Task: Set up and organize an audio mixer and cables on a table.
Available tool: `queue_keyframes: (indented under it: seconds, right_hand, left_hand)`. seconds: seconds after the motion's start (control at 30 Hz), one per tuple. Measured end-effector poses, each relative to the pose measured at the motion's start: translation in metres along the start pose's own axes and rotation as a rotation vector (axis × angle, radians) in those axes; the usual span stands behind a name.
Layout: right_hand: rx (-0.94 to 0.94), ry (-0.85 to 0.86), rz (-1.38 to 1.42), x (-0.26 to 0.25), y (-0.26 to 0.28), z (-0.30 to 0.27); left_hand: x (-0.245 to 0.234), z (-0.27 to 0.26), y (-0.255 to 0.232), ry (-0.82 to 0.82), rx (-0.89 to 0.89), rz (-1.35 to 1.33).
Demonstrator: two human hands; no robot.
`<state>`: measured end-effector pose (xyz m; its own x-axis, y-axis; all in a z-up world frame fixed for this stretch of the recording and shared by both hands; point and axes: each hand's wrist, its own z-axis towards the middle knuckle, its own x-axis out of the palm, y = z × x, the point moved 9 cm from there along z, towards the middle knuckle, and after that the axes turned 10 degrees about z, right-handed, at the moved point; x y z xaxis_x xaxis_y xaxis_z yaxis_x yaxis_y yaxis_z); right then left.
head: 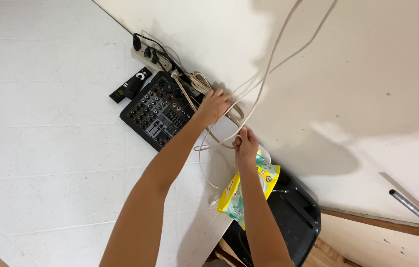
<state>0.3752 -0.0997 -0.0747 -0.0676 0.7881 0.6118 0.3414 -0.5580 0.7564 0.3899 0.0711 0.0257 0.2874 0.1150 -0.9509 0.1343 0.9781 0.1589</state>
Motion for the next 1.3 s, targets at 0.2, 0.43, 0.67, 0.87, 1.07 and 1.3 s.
queue_keyframes:
  seconds: [0.2,0.43,0.67,0.87,1.07,1.3]
  right_hand:
    - [0.014,0.006,-0.003,0.019,0.014,0.002]
    - [0.103,0.252,0.180,0.064,0.019,-0.008]
    - [-0.075,0.333,-0.114,0.091,0.045,0.012]
    - [-0.720,0.140,-0.678,0.168,0.134,0.002]
    - [-0.578,0.176,-0.696,0.150,0.082,-0.008]
    - [-0.665,0.221,-0.956,0.118,0.071,-0.008]
  left_hand:
    - [-0.109,-0.019,0.023,0.392,-0.395,-0.917]
    - [-0.062,-0.023,0.105,-0.089,-0.353,-0.742]
    - [-0.095,-0.055,0.131,-0.246,-0.406,-0.694]
    - [-0.075,-0.059,0.130,-0.238,-0.395,-0.705]
    - [-0.072,-0.073,0.167,-0.218,-0.774,-0.943]
    - [-0.063,-0.076,0.182,-0.284,-0.752,-1.110]
